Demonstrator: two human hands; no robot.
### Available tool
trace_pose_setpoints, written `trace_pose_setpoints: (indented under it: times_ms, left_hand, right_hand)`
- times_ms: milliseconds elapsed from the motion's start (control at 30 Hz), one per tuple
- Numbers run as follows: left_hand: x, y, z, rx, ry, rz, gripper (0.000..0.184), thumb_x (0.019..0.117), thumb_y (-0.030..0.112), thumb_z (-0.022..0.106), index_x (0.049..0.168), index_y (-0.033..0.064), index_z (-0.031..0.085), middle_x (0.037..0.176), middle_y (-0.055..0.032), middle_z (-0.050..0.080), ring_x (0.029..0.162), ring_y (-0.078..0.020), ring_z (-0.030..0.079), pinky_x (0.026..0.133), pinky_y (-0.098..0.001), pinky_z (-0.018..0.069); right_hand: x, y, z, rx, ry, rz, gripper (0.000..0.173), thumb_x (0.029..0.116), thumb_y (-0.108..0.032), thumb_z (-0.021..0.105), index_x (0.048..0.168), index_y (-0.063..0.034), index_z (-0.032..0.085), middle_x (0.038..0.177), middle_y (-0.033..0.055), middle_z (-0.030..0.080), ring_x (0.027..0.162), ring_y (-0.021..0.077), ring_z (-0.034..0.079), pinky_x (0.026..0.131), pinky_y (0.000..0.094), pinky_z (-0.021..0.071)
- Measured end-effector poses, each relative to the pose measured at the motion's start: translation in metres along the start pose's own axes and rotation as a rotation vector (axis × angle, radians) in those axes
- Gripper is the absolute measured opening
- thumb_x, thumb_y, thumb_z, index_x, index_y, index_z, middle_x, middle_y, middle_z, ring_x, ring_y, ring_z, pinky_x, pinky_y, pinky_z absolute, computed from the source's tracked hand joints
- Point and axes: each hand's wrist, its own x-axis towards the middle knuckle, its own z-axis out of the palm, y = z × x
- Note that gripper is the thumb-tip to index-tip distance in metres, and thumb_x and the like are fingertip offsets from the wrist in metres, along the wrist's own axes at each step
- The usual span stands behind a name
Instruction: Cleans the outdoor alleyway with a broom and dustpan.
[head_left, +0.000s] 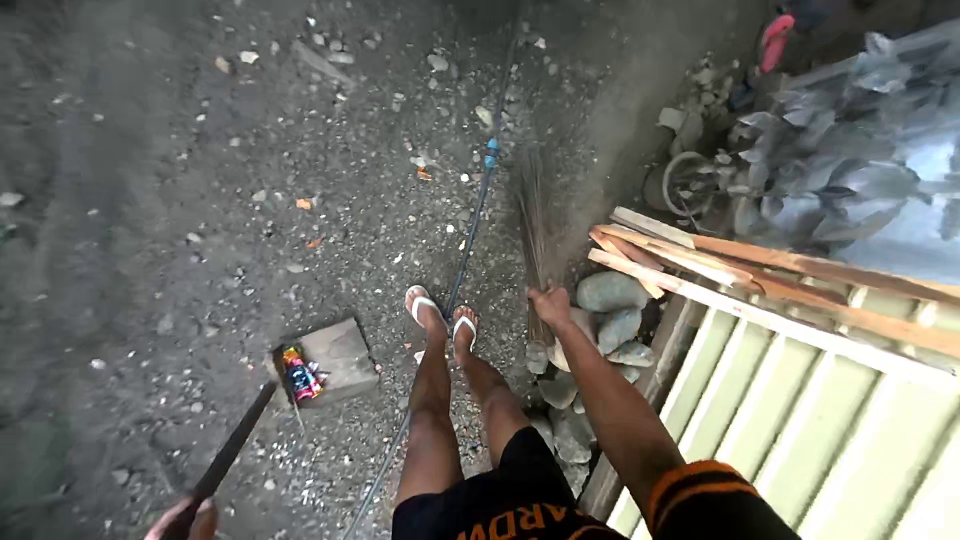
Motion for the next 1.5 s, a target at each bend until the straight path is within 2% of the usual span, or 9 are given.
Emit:
trace_pose_setpoints:
  times_ms: [300, 467, 633, 767, 933, 1100, 1200, 1300, 1500]
  left_hand:
    - [-0.002, 0.031, 0.001, 0.023, 0.038, -0.035, 0.04, 0.0963, 0.014, 0.062, 0.131, -0.0051, 0.056, 0.13, -0.0205, 0.062, 0.12, -0.0227, 0.06, 0.104, -0.0399, 0.0484]
    - [-0.003, 0.018, -0.003, -0.101, 0.053, -0.009, 0.037, 0.0935, 0.01, 0.063, 0.126, -0.0075, 0.057, 0.136, -0.0212, 0.059, 0.127, -0.0223, 0.057, 0.109, -0.0384, 0.0469]
    - [0.001, 0.015, -0.005, -0.134, 0.083, 0.019, 0.034, 0.0912, 0.01, 0.062, 0.12, -0.0083, 0.06, 0.137, -0.0222, 0.059, 0.131, -0.0223, 0.055, 0.111, -0.0377, 0.0451]
    - [0.003, 0.01, -0.01, -0.205, 0.113, -0.032, 0.036, 0.0899, 0.011, 0.061, 0.119, -0.01, 0.058, 0.139, -0.023, 0.057, 0.134, -0.0223, 0.053, 0.113, -0.0364, 0.043]
    - [0.008, 0.013, -0.018, -0.236, 0.113, -0.049, 0.035, 0.0896, 0.011, 0.06, 0.118, -0.0106, 0.059, 0.138, -0.025, 0.057, 0.131, -0.0241, 0.054, 0.11, -0.0377, 0.045]
    - [0.012, 0.016, -0.019, -0.272, 0.102, -0.069, 0.035, 0.0919, 0.009, 0.062, 0.121, -0.0105, 0.057, 0.14, -0.0228, 0.056, 0.134, -0.0227, 0.053, 0.112, -0.0369, 0.0437]
    - [0.014, 0.018, -0.021, -0.239, 0.089, -0.073, 0.036, 0.094, 0.009, 0.062, 0.124, -0.0102, 0.055, 0.139, -0.0224, 0.057, 0.132, -0.0216, 0.055, 0.111, -0.036, 0.0455]
    - [0.021, 0.02, -0.021, -0.231, 0.109, -0.083, 0.039, 0.0936, 0.01, 0.063, 0.126, -0.0088, 0.055, 0.136, -0.02, 0.058, 0.127, -0.0183, 0.057, 0.108, -0.034, 0.0471]
    - [0.029, 0.027, -0.031, -0.206, 0.126, -0.09, 0.039, 0.096, 0.006, 0.062, 0.13, -0.011, 0.052, 0.133, -0.0207, 0.058, 0.122, -0.0169, 0.057, 0.106, -0.0353, 0.048]
  right_hand:
    - [-0.143, -0.047, 0.049, 0.047, -0.229, -0.253, 0.072, 0.0879, -0.021, 0.077, 0.15, -0.0008, 0.047, 0.12, 0.0209, 0.069, 0.106, 0.0275, 0.069, 0.094, 0.0488, 0.0571]
    - [-0.132, -0.127, 0.134, -0.008, -0.763, -0.111, 0.066, 0.0958, -0.016, 0.068, 0.153, -0.0048, 0.038, 0.104, 0.0148, 0.068, 0.075, 0.0204, 0.068, 0.067, 0.0372, 0.0607]
    - [-0.073, -0.23, 0.23, -0.253, -0.878, -0.126, 0.045, 0.1004, -0.032, 0.068, 0.135, -0.005, 0.058, 0.098, 0.0123, 0.068, 0.074, 0.0184, 0.065, 0.069, 0.0348, 0.0579]
    - [-0.044, -0.237, 0.172, 0.086, -0.758, 0.051, 0.04, 0.108, -0.039, 0.051, 0.132, -0.0072, 0.055, 0.087, 0.0088, 0.067, 0.064, 0.0165, 0.064, 0.058, 0.0304, 0.0571]
    - [-0.113, -0.213, 0.064, 0.04, -0.514, 0.004, 0.036, 0.1095, -0.027, 0.05, 0.138, -0.0051, 0.05, 0.085, 0.0107, 0.068, 0.063, 0.0197, 0.067, 0.056, 0.0344, 0.0599]
    - [-0.154, -0.207, 0.086, -0.144, -0.738, 0.005, 0.043, 0.1059, -0.024, 0.057, 0.144, -0.0073, 0.047, 0.092, 0.0107, 0.069, 0.067, 0.0201, 0.067, 0.061, 0.0351, 0.0603]
    - [-0.117, -0.223, 0.111, -0.422, -0.8, -0.126, 0.05, 0.1016, -0.026, 0.066, 0.143, -0.0047, 0.05, 0.104, 0.0115, 0.069, 0.076, 0.0177, 0.068, 0.07, 0.0348, 0.0608]
    - [-0.054, -0.263, 0.085, -0.676, -0.687, -0.23, 0.051, 0.0992, -0.029, 0.07, 0.14, -0.0023, 0.058, 0.131, 0.0196, 0.065, 0.117, 0.0269, 0.064, 0.106, 0.0467, 0.049]
    - [0.014, -0.297, -0.052, -0.625, -0.42, -0.185, 0.053, 0.0958, -0.034, 0.073, 0.139, -0.0066, 0.058, 0.122, 0.0192, 0.067, 0.105, 0.0294, 0.067, 0.095, 0.0503, 0.0538]
